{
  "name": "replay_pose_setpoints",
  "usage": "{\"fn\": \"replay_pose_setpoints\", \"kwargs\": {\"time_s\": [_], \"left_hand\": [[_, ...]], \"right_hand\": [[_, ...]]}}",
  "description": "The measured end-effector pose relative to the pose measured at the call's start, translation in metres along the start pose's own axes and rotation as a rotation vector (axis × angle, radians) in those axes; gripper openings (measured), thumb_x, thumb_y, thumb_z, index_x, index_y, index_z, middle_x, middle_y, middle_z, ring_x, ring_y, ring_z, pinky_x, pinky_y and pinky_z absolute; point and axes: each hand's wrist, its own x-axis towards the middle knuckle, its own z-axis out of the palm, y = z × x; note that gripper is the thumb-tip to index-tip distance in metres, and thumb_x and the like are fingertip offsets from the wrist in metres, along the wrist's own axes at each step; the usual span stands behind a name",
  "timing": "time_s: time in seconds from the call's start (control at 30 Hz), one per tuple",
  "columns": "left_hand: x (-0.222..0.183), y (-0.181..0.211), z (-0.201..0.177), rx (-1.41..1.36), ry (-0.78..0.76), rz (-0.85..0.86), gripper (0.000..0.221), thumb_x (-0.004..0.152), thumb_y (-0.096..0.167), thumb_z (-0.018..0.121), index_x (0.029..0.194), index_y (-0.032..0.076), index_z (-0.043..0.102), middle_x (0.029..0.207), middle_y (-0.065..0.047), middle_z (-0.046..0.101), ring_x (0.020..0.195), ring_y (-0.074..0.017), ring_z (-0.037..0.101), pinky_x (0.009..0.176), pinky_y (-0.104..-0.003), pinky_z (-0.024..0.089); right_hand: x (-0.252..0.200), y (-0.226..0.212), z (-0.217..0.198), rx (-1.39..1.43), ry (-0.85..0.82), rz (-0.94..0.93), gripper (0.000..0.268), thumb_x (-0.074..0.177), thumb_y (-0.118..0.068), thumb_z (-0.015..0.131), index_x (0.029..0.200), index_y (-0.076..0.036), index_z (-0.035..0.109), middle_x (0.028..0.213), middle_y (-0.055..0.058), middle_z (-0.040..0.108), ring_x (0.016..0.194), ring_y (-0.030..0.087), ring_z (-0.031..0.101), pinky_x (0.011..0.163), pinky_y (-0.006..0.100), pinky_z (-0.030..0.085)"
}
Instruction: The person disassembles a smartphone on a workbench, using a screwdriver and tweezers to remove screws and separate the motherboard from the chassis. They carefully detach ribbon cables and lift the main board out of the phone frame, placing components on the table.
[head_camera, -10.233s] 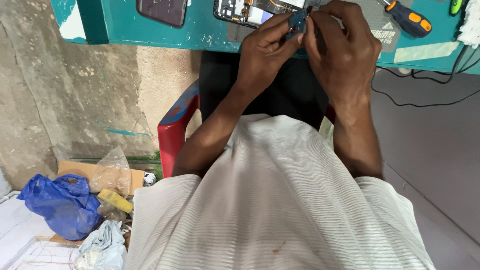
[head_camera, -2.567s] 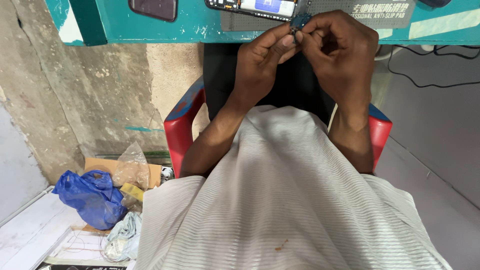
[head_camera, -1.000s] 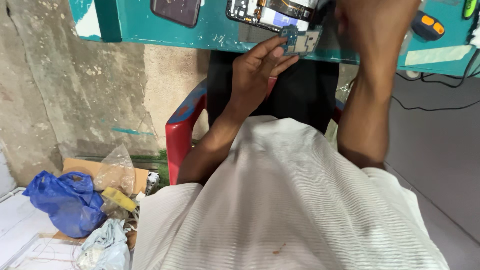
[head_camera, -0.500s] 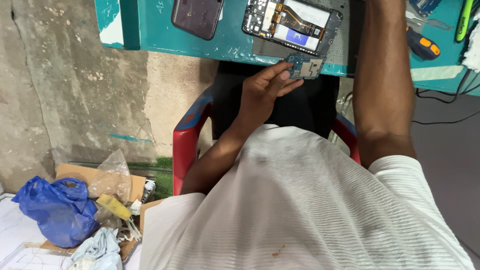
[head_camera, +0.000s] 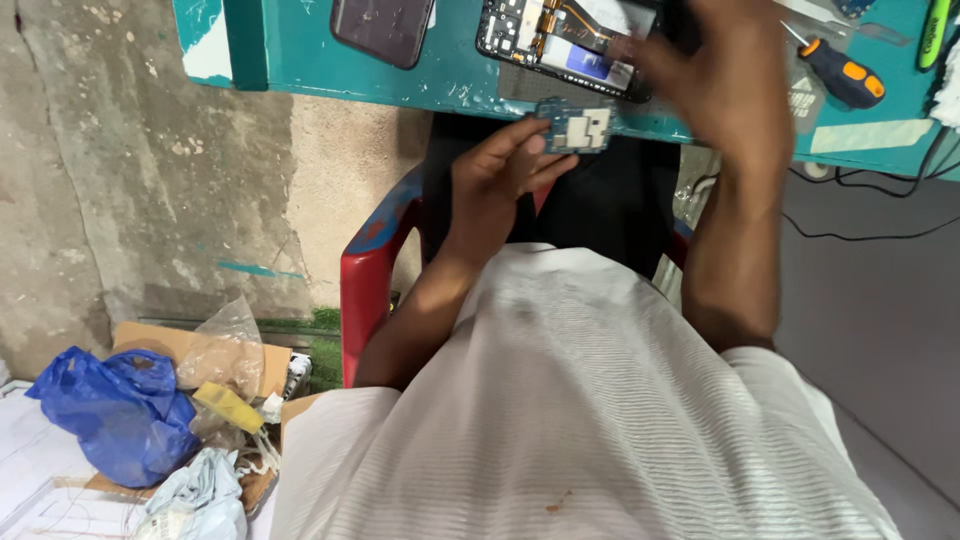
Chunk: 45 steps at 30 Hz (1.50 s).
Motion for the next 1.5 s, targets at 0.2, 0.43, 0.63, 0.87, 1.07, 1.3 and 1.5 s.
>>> {"fn": "replay_pose_setpoints", "kwargs": {"time_s": [0.2, 0.43, 0.63, 0.87, 1.07, 1.3, 1.5], "left_hand": [[-0.011, 0.010, -0.014, 0.100, 0.123, -0.019, 0.040, 0.112, 0.018, 0.057, 0.139, -0.010, 0.058, 0.129, -0.023, 0.069, 0.117, -0.0321, 0.073, 0.103, -0.045, 0.064], [-0.004, 0.014, -0.007, 0.029, 0.118, -0.005, 0.040, 0.111, 0.018, 0.058, 0.140, -0.010, 0.056, 0.129, -0.023, 0.068, 0.118, -0.0329, 0.072, 0.104, -0.045, 0.064], [0.017, 0.021, 0.013, 0.025, 0.057, 0.011, 0.039, 0.111, 0.017, 0.059, 0.141, -0.008, 0.057, 0.131, -0.021, 0.068, 0.122, -0.0326, 0.071, 0.108, -0.046, 0.063], [0.042, -0.017, 0.037, -0.002, -0.080, -0.117, 0.038, 0.111, 0.017, 0.060, 0.141, -0.007, 0.058, 0.134, -0.021, 0.067, 0.125, -0.0328, 0.070, 0.112, -0.048, 0.061], [0.055, -0.024, 0.049, 0.185, -0.200, -0.172, 0.043, 0.109, 0.020, 0.060, 0.146, -0.001, 0.053, 0.145, -0.019, 0.062, 0.135, -0.0286, 0.063, 0.114, -0.043, 0.058], [0.055, 0.029, 0.029, 1.129, -0.168, 0.425, 0.038, 0.117, 0.022, 0.067, 0.153, 0.016, 0.057, 0.152, -0.003, 0.059, 0.147, -0.0165, 0.055, 0.124, -0.036, 0.055], [0.097, 0.053, 0.007, 1.644, -0.460, 0.589, 0.065, 0.103, 0.036, 0.077, 0.156, 0.007, 0.054, 0.158, -0.010, 0.053, 0.149, -0.0252, 0.044, 0.127, -0.058, 0.024]], "right_hand": [[-0.026, -0.003, 0.016, -0.109, -0.102, -0.173, 0.092, 0.082, -0.017, 0.101, 0.151, 0.000, 0.043, 0.139, 0.020, 0.057, 0.130, 0.039, 0.052, 0.113, 0.051, 0.047], [-0.028, 0.020, 0.025, -0.027, -0.067, -0.164, 0.085, 0.087, -0.014, 0.101, 0.149, -0.004, 0.044, 0.140, 0.020, 0.057, 0.131, 0.041, 0.053, 0.112, 0.049, 0.049], [-0.055, 0.015, 0.022, 0.344, 0.149, -0.119, 0.071, 0.106, 0.011, 0.080, 0.158, -0.007, 0.034, 0.132, 0.018, 0.068, 0.113, 0.024, 0.059, 0.100, 0.035, 0.049], [-0.085, 0.023, 0.007, 0.842, 0.295, 0.341, 0.065, 0.102, 0.021, 0.072, 0.157, 0.000, 0.042, 0.107, 0.016, 0.073, 0.092, 0.018, 0.074, 0.078, 0.028, 0.062], [-0.102, 0.042, -0.017, 0.880, 0.539, 0.542, 0.064, 0.099, 0.024, 0.074, 0.155, 0.006, 0.049, 0.098, 0.018, 0.073, 0.082, 0.020, 0.073, 0.070, 0.031, 0.063], [-0.101, 0.075, -0.020, 0.643, 0.512, 0.429, 0.052, 0.110, 0.017, 0.076, 0.154, 0.005, 0.052, 0.098, 0.019, 0.076, 0.080, 0.018, 0.073, 0.074, 0.031, 0.065], [-0.090, 0.067, -0.020, 0.332, 0.497, 0.292, 0.050, 0.102, 0.016, 0.082, 0.144, 0.003, 0.059, 0.101, 0.013, 0.078, 0.085, 0.016, 0.076, 0.071, 0.027, 0.064]]}}
